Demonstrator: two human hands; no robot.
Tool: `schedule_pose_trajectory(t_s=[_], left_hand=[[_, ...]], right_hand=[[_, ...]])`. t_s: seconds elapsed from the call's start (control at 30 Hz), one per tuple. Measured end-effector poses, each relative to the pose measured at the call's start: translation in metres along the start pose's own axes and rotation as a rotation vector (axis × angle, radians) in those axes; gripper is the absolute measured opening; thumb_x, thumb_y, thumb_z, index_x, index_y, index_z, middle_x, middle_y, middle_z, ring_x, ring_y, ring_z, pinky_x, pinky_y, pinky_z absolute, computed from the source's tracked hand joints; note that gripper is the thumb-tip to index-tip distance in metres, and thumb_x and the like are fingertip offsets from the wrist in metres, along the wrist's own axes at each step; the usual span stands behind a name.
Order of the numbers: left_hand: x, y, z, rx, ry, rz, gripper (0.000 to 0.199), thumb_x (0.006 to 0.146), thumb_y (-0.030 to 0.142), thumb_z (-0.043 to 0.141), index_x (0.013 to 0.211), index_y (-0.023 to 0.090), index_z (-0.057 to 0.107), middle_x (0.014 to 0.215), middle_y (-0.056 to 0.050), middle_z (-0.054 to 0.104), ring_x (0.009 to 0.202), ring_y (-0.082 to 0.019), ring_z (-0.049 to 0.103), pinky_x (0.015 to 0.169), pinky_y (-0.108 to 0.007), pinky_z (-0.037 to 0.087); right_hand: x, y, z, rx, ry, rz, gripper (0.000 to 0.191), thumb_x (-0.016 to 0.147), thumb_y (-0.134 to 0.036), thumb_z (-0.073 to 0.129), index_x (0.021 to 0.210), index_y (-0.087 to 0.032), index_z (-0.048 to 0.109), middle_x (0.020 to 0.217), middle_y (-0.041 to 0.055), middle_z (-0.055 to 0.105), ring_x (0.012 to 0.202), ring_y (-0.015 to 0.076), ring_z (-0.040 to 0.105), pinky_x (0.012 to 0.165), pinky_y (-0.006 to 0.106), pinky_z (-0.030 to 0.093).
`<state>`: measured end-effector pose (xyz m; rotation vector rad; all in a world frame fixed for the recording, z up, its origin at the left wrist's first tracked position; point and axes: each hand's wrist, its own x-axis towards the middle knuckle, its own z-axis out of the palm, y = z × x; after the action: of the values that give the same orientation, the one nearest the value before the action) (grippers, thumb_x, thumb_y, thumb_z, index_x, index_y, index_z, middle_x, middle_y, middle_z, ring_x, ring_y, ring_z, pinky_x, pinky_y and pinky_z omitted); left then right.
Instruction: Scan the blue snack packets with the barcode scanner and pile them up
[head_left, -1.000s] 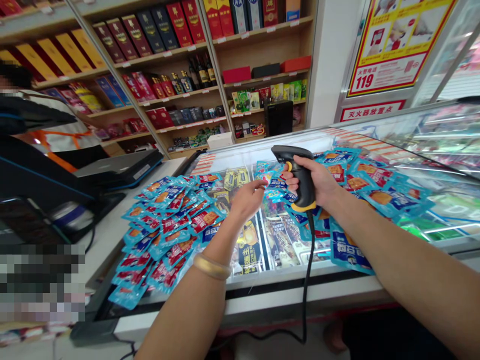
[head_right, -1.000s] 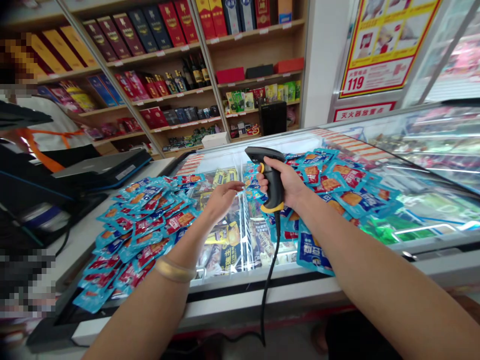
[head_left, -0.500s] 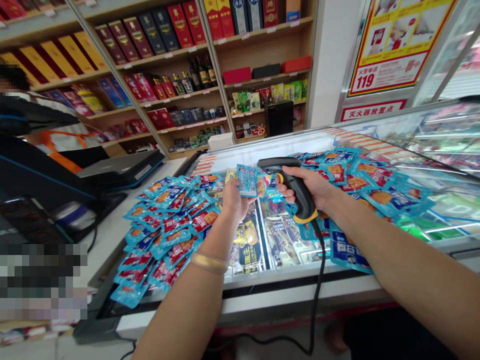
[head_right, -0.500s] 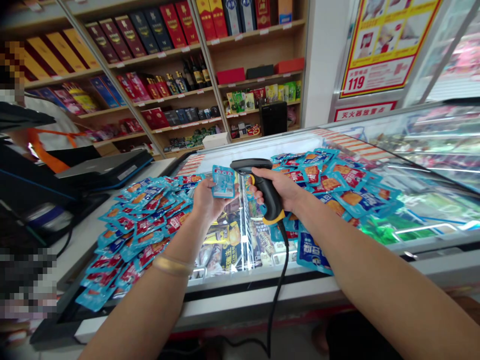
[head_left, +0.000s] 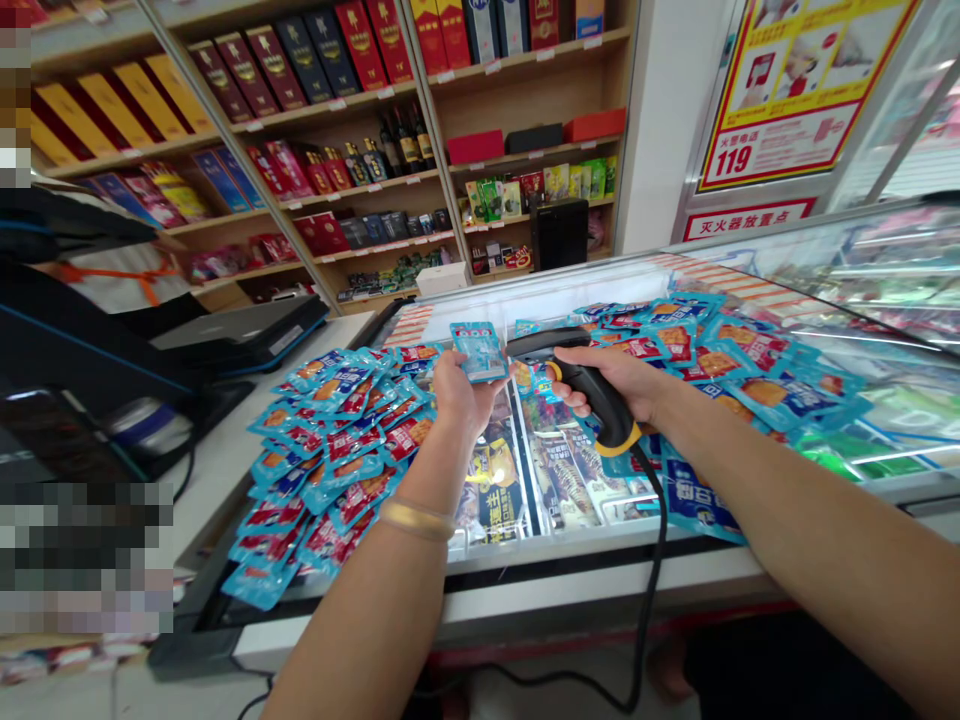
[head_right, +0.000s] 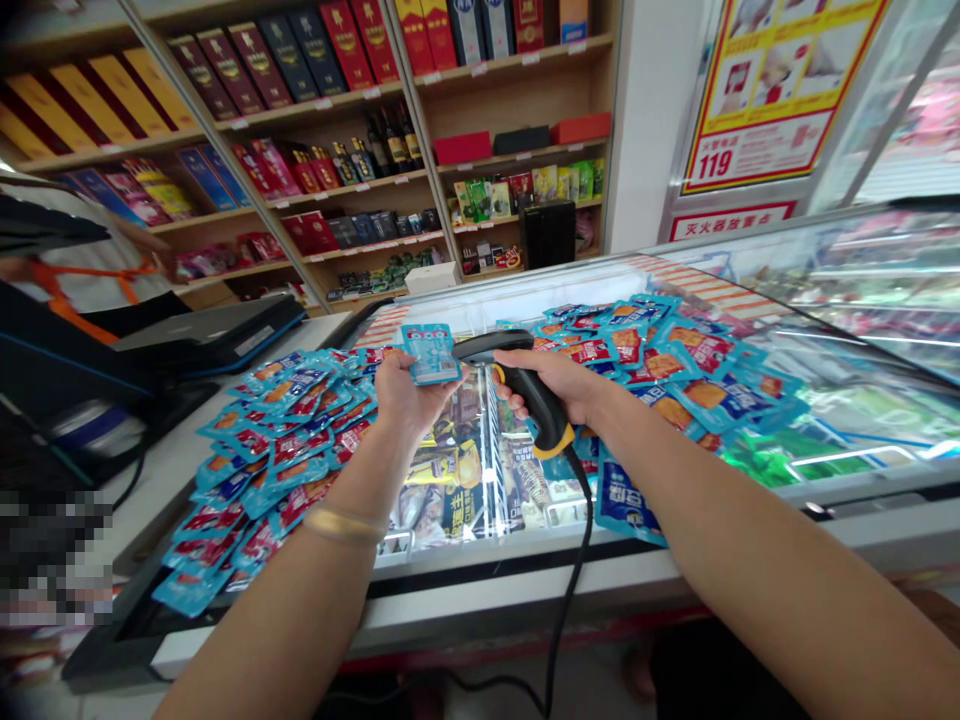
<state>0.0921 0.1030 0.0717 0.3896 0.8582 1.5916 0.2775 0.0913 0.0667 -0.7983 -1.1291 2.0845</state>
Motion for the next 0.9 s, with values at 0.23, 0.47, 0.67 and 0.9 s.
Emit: schedule_pose_trajectory(t_s=[0.23, 0.47, 0.67, 0.9], left_hand=[[0.003, 0.0, -0.002, 0.002, -0.006, 0.004, 0.013, 0.064, 0.019, 0.045, 0.075, 0.02, 0.053, 0.065, -0.002, 0.061, 0.068, -0.022, 0.065, 0.082, -0.049, 0.058], [0.004, -0.005, -0.004, 0.115, -0.099, 0.062, 0.021, 0.077, 0.03, 0.043, 0.085, 0.02, 0.06, 0.077, -0.003, 0.067, 0.079, -0.022, 0.069, 0.085, -0.046, 0.057], [0.013, 0.024, -0.027, 0.661, -0.07, 0.616, 0.032, 0.091, 0.043, 0.047, 0.108, 0.022, 0.066, 0.115, -0.008, 0.069, 0.118, -0.023, 0.061, 0.105, -0.043, 0.047], [0.013, 0.117, -0.099, 1.722, 0.341, 0.927, 0.05, 0.094, 0.036, 0.042, 0.139, 0.021, 0.056, 0.145, -0.018, 0.051, 0.137, -0.036, 0.044, 0.114, -0.059, 0.032]], right_hand=[[0.001, 0.001, -0.001, -0.017, 0.0, 0.006, 0.026, 0.088, -0.037, 0.065, 0.076, -0.015, 0.059, 0.06, 0.001, 0.055, 0.048, 0.0081, 0.044, 0.044, 0.02, 0.043], [0.001, 0.001, 0.001, 0.09, 0.014, -0.06, 0.025, 0.09, -0.036, 0.062, 0.078, -0.014, 0.061, 0.061, 0.0022, 0.055, 0.047, 0.0083, 0.045, 0.043, 0.019, 0.044], [0.005, 0.004, 0.02, 0.197, 0.069, -0.112, 0.022, 0.091, -0.034, 0.059, 0.08, -0.015, 0.059, 0.06, 0.0006, 0.055, 0.045, 0.0087, 0.046, 0.041, 0.018, 0.042], [0.034, 0.013, 0.066, 0.206, 0.019, -0.038, 0.027, 0.096, -0.032, 0.051, 0.077, -0.014, 0.059, 0.058, 0.0013, 0.055, 0.044, 0.0081, 0.047, 0.042, 0.017, 0.043]])
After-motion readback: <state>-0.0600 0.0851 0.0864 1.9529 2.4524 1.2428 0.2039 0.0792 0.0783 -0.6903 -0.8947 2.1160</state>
